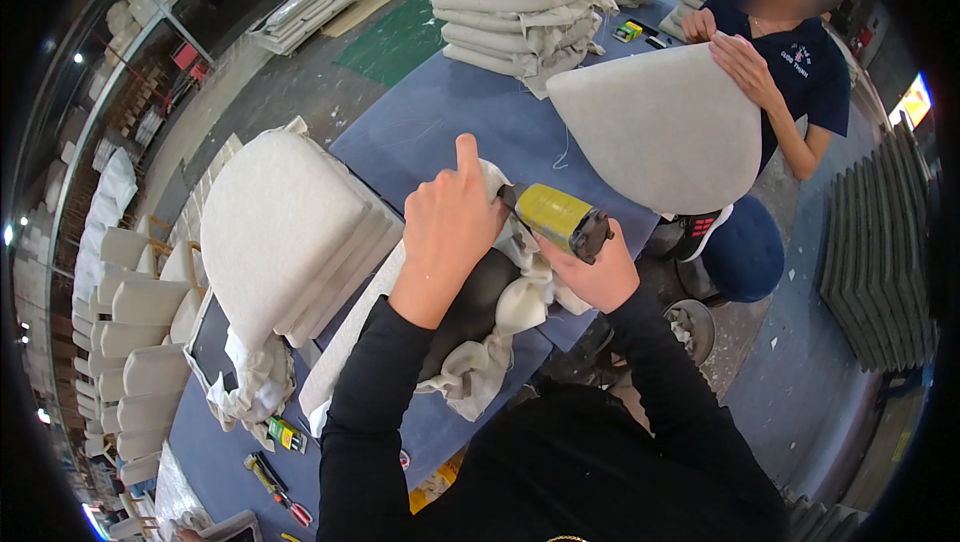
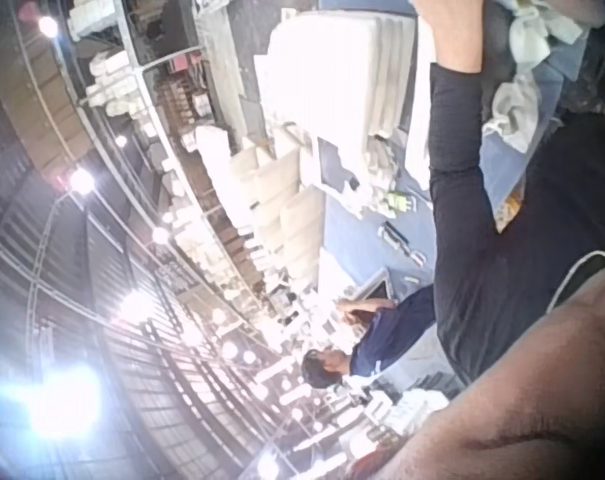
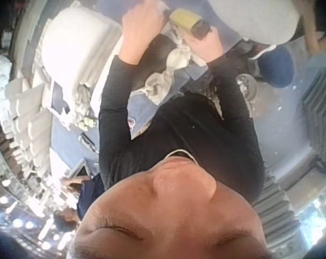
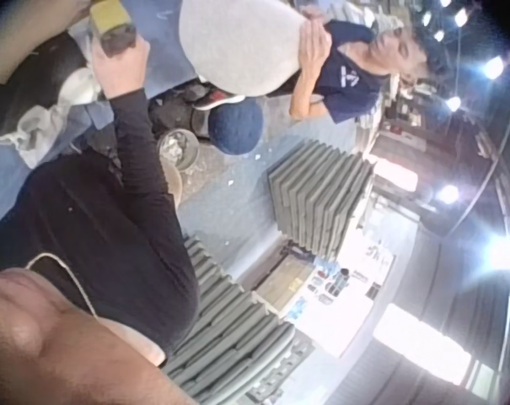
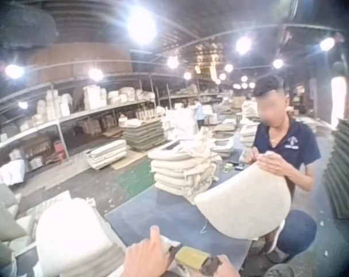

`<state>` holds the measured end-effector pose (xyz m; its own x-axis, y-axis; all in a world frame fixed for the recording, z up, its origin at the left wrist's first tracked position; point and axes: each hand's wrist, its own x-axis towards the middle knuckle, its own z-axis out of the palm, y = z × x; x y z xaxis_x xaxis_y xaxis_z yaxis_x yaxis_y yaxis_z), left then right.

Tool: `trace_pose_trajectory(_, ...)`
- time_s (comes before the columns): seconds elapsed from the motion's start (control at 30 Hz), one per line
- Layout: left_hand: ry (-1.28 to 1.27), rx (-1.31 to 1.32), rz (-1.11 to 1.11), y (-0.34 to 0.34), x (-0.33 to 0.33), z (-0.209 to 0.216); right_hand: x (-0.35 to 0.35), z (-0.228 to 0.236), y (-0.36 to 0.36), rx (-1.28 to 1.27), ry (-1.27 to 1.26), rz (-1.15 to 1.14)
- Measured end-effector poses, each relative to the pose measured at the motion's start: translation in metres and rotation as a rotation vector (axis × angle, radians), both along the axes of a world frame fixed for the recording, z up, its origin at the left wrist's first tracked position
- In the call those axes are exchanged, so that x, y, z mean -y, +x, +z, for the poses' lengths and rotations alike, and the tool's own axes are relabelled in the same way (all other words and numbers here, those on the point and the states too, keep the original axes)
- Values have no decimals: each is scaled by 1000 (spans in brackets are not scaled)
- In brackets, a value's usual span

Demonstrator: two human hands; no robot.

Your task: The person uses a staple gun to attach white fabric to a chair seat cushion. They trim excess fabric with scissors and adjust the material to fit the contours of the cushion. The person works on multiple cushions, stacking the finished ones on the table.

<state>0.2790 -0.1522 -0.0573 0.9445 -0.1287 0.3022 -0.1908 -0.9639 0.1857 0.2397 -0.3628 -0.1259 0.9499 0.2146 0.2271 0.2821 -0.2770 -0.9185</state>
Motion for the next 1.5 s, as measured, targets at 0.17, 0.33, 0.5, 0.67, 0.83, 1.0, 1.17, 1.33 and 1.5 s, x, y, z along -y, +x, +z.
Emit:
trace_pose_trajectory(0.17, -90, -78, 50, -37, -23, 19, 9, 4, -20, -226, 345, 64)
trace_pose_trajectory(0.33, -348, 26, 1, -107, -85, 23, 51, -78, -3, -530, 207, -91)
trace_pose_trajectory(0.5, -748, 29, -146, -181, -128, 22, 62, -256, 18, -207, -519, -220)
trace_pose_trajectory(0.67, -608, 90, -169, -230, -139, 18, 58, -371, 49, -352, -625, -146)
trace_pose_trajectory(0.83, -609, 146, -54, -264, -143, 1, 25, -327, 110, -357, -701, 375)
trace_pose_trajectory(1.0, -748, 120, 221, -293, -114, 15, -118, -45, 24, -283, 87, 575)
trace_pose_trajectory(1.17, -853, -151, -155, -284, -118, 18, -154, -3, -43, 207, 68, 724)
trace_pose_trajectory(1.33, -867, -63, -397, -283, -126, -1, -182, -13, -51, 147, 152, 644)
trace_pose_trajectory(1.5, -1027, 11, -693, -270, -158, -19, -195, -8, -59, 135, 119, 599)
